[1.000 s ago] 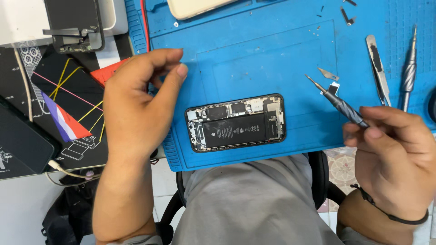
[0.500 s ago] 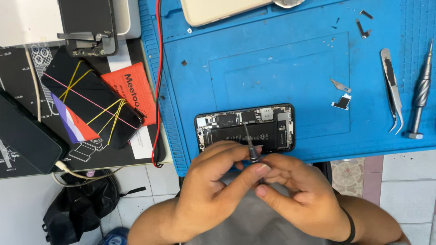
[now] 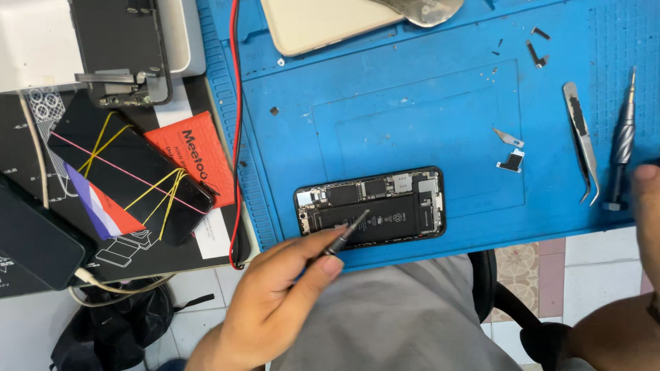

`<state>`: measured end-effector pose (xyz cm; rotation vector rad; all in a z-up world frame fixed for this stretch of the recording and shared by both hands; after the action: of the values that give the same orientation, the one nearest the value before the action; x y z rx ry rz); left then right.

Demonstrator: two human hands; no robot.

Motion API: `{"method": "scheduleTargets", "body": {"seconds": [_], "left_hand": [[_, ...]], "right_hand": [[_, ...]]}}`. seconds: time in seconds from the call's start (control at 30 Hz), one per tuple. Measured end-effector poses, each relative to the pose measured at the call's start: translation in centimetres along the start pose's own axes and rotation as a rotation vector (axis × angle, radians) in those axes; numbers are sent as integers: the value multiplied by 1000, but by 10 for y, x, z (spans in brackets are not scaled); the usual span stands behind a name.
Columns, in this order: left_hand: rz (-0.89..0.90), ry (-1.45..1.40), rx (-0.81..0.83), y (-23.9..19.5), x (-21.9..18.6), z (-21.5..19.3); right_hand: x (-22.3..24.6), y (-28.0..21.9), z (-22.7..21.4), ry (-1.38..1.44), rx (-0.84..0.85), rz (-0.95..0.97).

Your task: The person uses a screwdriver and tweezers to remove screws and small components from the interior of a disassembled smartphone. They carefully manipulate internal parts and place removed screws on the blue work mat.

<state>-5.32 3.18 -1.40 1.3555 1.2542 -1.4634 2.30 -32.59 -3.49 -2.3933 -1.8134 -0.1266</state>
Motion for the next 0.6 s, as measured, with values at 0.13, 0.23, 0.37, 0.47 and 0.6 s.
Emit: {"method": "scheduleTargets", "body": {"seconds": [0.13,0.23,0.37,0.47,0.6], "left_hand": [[-127,-52,24,4,5,15],[-107,-84,39,2,5,21],[45,-67,46,2,-1,23],[63,-33,97,0,-1,25],[85,-56,163,0,1,31]], "right_hand": [[-25,22,38,-101,221,-44],[-40,26,55,-121,299,-63],[-58,34,68,-113,332,-89],[-65,35,69,-84,342,-126],[-71,30,54,-20,273,-191]]}}
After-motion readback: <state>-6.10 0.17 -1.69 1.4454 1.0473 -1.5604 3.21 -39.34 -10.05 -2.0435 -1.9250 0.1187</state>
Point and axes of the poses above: each hand's wrist, its own y-axis towards the middle knuckle, its own z-axis out of the palm, x = y × z, the point moved 2 cm from there along y, towards the middle knuckle, and after that the axes turned 10 degrees about -y, right-handed, at the moved point
